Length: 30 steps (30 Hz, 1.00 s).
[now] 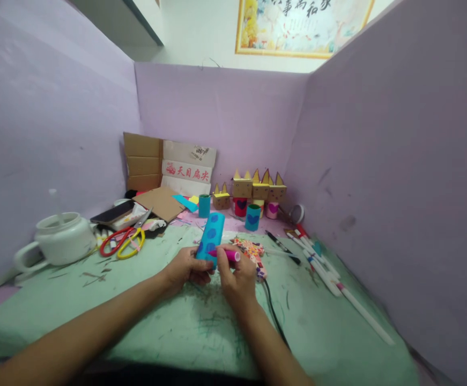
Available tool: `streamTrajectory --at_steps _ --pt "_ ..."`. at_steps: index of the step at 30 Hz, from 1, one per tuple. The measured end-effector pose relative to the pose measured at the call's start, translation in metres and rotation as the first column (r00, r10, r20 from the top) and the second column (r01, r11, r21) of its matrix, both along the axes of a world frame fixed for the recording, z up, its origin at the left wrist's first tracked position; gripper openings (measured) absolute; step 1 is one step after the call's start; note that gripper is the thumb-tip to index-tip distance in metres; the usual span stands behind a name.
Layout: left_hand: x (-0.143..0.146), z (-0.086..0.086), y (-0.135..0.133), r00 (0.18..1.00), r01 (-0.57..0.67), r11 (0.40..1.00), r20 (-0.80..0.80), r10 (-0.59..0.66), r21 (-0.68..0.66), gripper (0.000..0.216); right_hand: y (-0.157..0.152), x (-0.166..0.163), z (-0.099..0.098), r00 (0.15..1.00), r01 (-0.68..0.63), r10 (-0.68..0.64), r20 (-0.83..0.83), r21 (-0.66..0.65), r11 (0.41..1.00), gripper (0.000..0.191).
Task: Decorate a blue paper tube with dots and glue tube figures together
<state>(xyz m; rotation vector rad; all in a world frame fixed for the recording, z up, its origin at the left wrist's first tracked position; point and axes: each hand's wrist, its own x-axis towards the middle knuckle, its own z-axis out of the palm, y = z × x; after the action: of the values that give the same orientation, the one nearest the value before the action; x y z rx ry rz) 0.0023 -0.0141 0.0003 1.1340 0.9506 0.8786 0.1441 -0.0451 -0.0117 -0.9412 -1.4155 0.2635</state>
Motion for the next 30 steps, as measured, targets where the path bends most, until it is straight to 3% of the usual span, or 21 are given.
streamTrajectory --at_steps 12,30 --pt "0.0002 -0.0009 0.0000 1.000 -0.003 1.000 0.011 0.002 0.011 0.043 0.0036 -0.0016 -0.0031 0.998 -0.053 0.053 0.022 -0.008 0.999 0.024" --pt "-0.0012 -0.0037 0.0025 1.000 -0.001 1.000 0.029 0.002 -0.004 0.046 0.0025 0.0002 0.0016 0.997 0.070 -0.069 0.034 -0.047 0.996 0.033"
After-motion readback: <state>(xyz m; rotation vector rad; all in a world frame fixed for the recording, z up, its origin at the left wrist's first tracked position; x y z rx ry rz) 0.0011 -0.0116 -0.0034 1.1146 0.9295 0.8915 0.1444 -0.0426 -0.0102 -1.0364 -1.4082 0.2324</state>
